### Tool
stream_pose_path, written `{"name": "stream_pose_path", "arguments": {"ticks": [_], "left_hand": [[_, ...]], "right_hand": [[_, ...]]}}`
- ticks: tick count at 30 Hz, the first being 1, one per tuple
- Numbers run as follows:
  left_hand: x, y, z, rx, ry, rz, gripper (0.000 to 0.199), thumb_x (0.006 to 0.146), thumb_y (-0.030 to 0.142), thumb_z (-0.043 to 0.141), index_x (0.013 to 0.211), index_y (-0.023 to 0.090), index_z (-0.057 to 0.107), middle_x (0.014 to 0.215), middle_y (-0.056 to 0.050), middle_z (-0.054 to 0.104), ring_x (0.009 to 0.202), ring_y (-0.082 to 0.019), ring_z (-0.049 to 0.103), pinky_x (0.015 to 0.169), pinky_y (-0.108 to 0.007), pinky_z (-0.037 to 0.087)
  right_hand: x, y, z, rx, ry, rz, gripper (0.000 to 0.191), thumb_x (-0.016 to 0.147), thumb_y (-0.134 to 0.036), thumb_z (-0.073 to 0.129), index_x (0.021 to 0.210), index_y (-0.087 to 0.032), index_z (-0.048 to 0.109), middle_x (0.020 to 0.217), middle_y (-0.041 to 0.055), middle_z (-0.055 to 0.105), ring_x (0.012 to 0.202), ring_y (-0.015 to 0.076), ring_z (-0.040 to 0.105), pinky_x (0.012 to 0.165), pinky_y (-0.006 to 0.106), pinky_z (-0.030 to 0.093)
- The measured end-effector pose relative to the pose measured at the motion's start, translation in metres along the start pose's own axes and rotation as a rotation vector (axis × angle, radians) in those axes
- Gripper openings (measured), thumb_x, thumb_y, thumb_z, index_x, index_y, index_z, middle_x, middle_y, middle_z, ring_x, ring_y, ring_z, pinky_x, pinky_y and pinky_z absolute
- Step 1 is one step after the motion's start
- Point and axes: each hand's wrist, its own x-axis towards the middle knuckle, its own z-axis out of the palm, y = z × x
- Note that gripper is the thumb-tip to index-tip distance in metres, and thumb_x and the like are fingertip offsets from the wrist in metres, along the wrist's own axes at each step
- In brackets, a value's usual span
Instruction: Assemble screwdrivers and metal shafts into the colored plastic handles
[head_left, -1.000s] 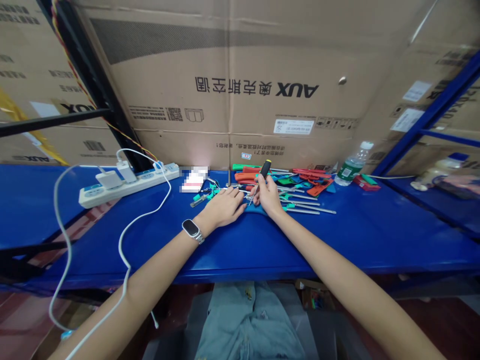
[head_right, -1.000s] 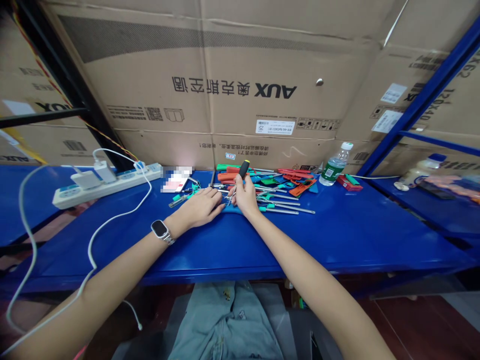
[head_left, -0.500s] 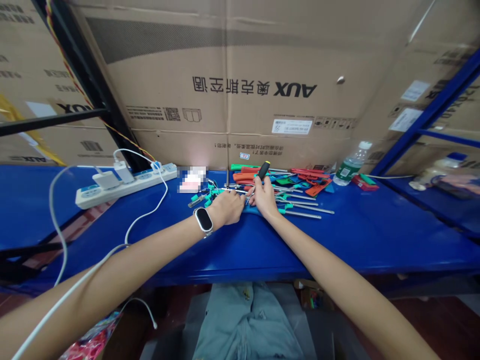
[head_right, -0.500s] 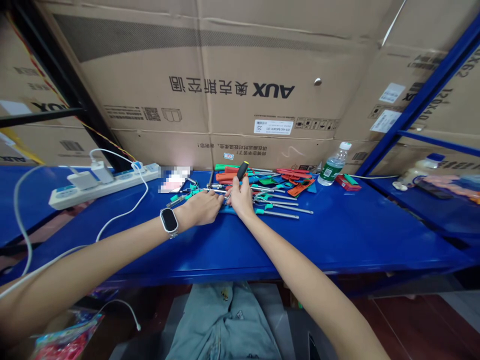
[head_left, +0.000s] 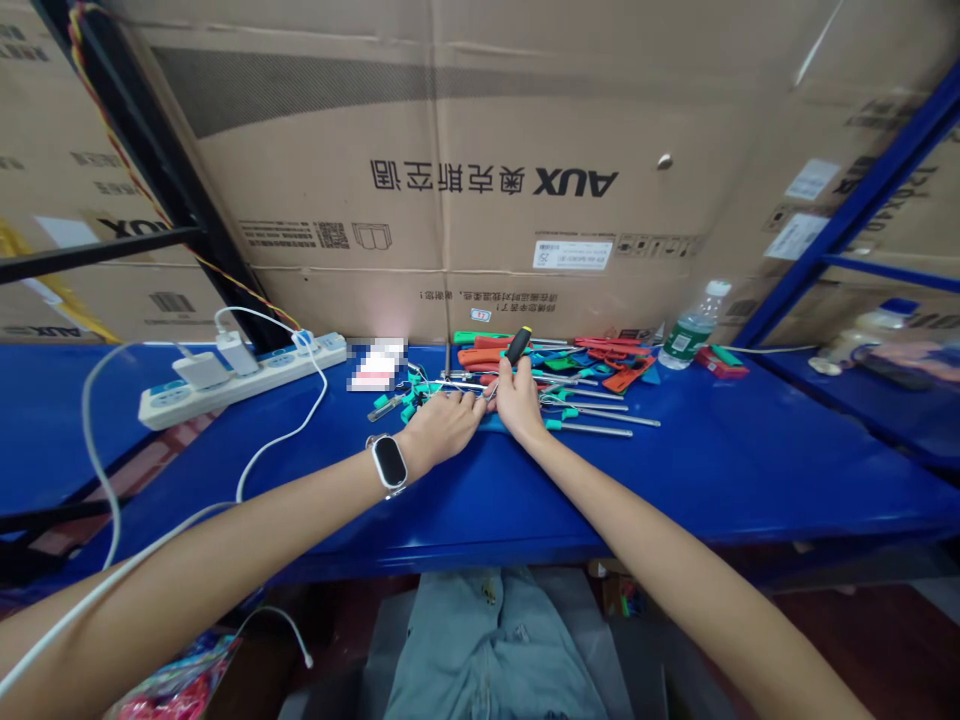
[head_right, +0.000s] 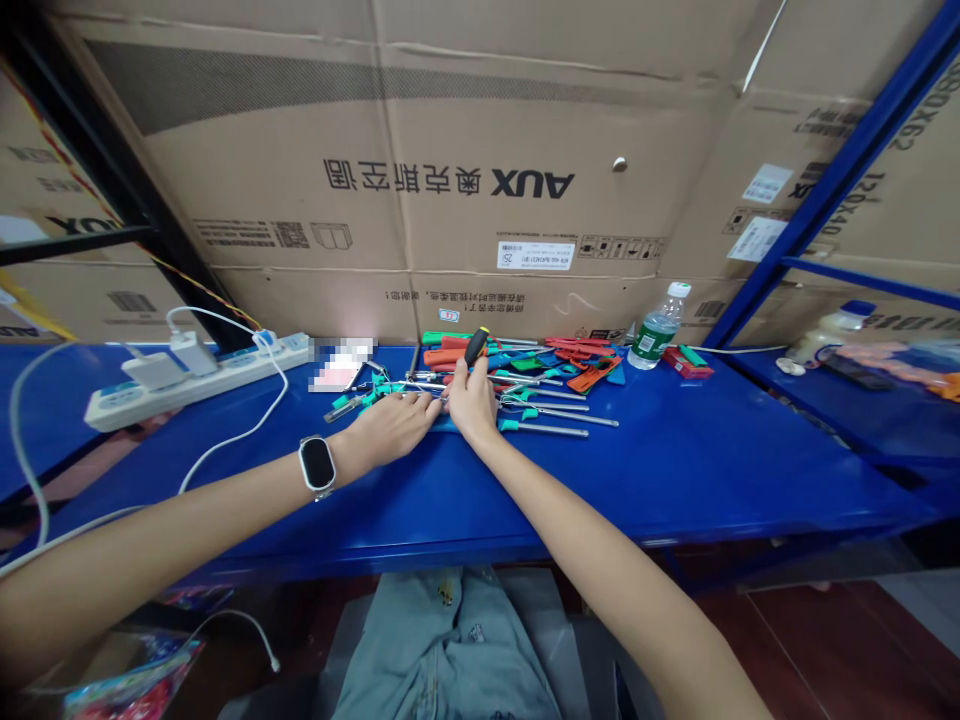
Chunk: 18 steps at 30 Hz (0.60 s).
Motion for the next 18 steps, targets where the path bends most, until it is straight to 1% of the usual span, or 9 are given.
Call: {"name": "stream_pose_path", "arguments": {"ticks": [3,6,9,13,18], "left_hand": [[0.001,-0.003,-0.001,-0.023,-0.024,0.003,0.037,0.098,0.005,0.030,0.119,0.006,0.060,0.107,-0.020,0.070,0.095,-0.028,0.070,0.079,-0.037,0.051],[0.001,-0.008,0.002,-0.115,0.001,0.013,0.038,0.095,0.003,0.031,0.117,0.006,0.061,0.108,-0.021,0.070,0.093,-0.028,0.071,0.079,-0.037,0.053],[-0.001,-0.011,0.006,-0.169,0.034,0.030,0.040,0.092,0.001,0.030,0.118,0.005,0.060,0.109,-0.022,0.070,0.089,-0.028,0.071,0.078,-0.040,0.055],[-0.005,-0.010,0.006,-0.112,-0.009,0.030,0.039,0.091,0.000,0.029,0.118,0.007,0.057,0.108,-0.019,0.070,0.086,-0.025,0.071,0.077,-0.037,0.056],[-0.006,-0.008,0.003,-0.110,-0.033,0.009,0.038,0.091,0.000,0.031,0.119,0.006,0.056,0.107,-0.019,0.069,0.089,-0.028,0.071,0.076,-0.038,0.056]], "right_hand": [[-0.005,-0.008,-0.003,-0.069,0.035,0.064,0.025,0.103,-0.042,0.037,0.120,-0.025,0.044,0.090,0.0058,0.074,0.079,0.0237,0.073,0.072,0.035,0.054],[-0.011,-0.015,-0.005,-0.220,-0.002,0.035,0.030,0.097,-0.035,0.048,0.123,-0.021,0.042,0.095,0.0084,0.073,0.093,0.0279,0.071,0.075,0.037,0.052],[-0.016,-0.019,-0.005,-0.366,-0.035,0.003,0.033,0.096,-0.029,0.047,0.126,-0.018,0.041,0.097,0.0110,0.073,0.093,0.0297,0.071,0.075,0.037,0.050],[-0.019,-0.022,-0.004,-0.525,-0.061,-0.045,0.036,0.099,-0.027,0.041,0.133,-0.013,0.039,0.098,0.0167,0.074,0.091,0.0319,0.072,0.077,0.040,0.050],[-0.020,-0.025,-0.003,-0.596,-0.079,-0.056,0.039,0.098,-0.024,0.043,0.135,-0.014,0.036,0.101,0.0172,0.075,0.095,0.0315,0.073,0.079,0.040,0.051]]}}
